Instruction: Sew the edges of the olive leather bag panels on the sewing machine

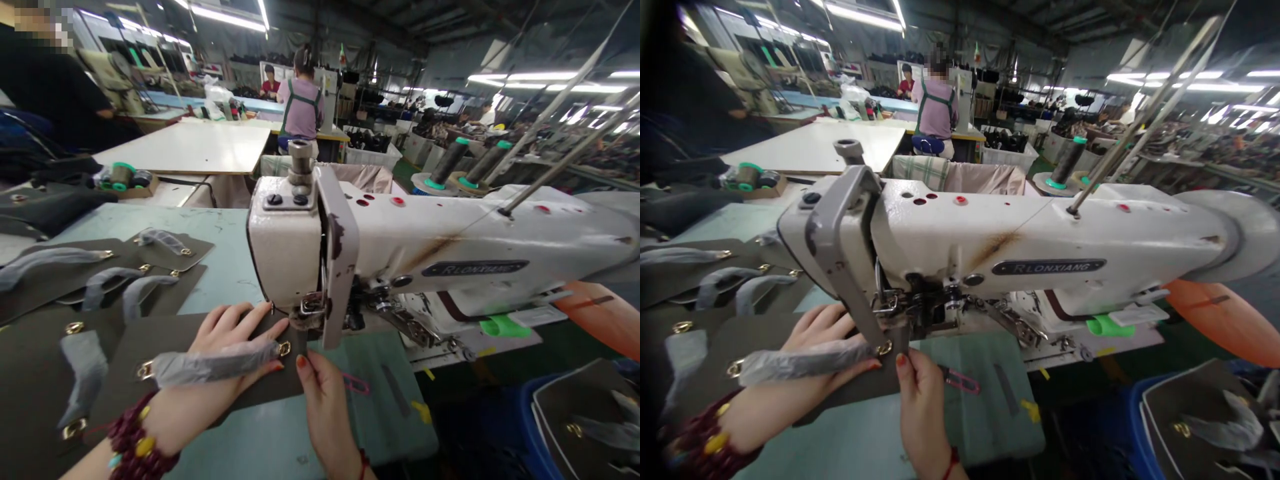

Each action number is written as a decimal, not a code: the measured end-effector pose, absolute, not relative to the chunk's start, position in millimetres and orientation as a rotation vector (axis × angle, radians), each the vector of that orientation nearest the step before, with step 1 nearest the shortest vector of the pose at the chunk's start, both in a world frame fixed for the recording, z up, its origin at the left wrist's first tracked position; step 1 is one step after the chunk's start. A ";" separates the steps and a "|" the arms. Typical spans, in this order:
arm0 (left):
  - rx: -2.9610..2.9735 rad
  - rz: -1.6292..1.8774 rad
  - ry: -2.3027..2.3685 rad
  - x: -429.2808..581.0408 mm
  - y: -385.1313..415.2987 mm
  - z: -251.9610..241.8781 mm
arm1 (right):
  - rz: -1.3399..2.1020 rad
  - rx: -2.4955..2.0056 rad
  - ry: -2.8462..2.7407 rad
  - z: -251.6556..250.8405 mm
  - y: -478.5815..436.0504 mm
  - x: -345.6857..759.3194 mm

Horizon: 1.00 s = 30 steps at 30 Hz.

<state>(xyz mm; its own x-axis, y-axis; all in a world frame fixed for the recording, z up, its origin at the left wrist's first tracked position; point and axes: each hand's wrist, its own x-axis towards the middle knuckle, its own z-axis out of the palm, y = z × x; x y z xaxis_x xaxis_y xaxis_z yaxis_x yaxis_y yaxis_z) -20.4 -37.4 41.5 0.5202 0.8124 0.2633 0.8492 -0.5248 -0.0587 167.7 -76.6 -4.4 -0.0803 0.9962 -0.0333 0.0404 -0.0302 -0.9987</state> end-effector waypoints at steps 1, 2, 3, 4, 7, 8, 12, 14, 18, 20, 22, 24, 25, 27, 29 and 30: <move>-2.579 -0.332 -1.433 -19.9 -37.8 40.1 | 1.283 -1.236 -1.288 -4.8 -75.8 168.9; -2.580 -0.374 -1.438 -19.7 -37.7 38.0 | 1.288 -1.255 -1.295 -5.0 -74.7 170.0; -2.580 -0.422 -1.440 -19.9 -37.2 35.9 | 1.296 -1.272 -1.305 -4.9 -73.5 170.9; -2.582 -0.463 -1.437 -20.5 -36.4 34.1 | 1.306 -1.287 -1.314 -4.7 -72.1 171.6; -2.615 -0.486 -1.461 -22.0 -32.9 32.1 | 1.310 -1.296 -1.331 -3.5 -67.3 171.7; -2.628 -0.480 -1.470 -22.2 -31.8 32.5 | 1.294 -1.296 -1.335 -3.4 -65.6 171.3; -2.611 -0.530 -1.458 -19.9 -30.0 35.5 | 1.231 -1.326 -1.342 -3.7 -61.2 169.5; -2.576 -0.553 -1.450 -17.6 -30.1 36.5 | 1.241 -1.333 -1.346 -2.9 -61.4 169.8; -2.569 -0.583 -1.442 -15.7 -28.2 31.1 | 1.271 -1.303 -1.360 -1.3 -67.7 175.2; -2.587 -0.605 -1.460 -17.7 -26.1 24.4 | 1.327 -1.270 -1.332 -3.6 -71.8 179.9; -2.628 -0.610 -1.506 -21.0 -24.2 17.9 | 1.449 -1.222 -1.237 -8.7 -74.4 184.9; -2.660 -0.631 -1.554 -24.3 -23.1 14.7 | 1.564 -1.173 -1.107 -14.8 -74.9 189.5; -2.667 -0.655 -1.565 -25.6 -22.9 14.8 | 1.595 -1.157 -1.051 -17.3 -74.6 191.4; -2.680 -0.690 -1.564 -26.8 -22.9 17.8 | 1.615 -1.130 -0.996 -19.6 -73.5 194.0; -2.700 -0.694 -1.557 -26.7 -23.2 22.3 | 1.614 -1.111 -1.003 -18.0 -72.7 195.1; -2.711 -0.689 -1.558 -26.4 -23.3 24.2 | 1.606 -1.112 -1.023 -16.2 -72.6 195.0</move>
<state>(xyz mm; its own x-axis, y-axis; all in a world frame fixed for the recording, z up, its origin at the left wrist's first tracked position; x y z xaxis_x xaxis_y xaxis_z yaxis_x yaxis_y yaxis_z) -26.4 -23.3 24.2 0.4344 0.8361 0.3349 0.8104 -0.5251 0.2598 195.0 -72.6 -16.2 -0.1877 0.9593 -0.2111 -0.2144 -0.2498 -0.9443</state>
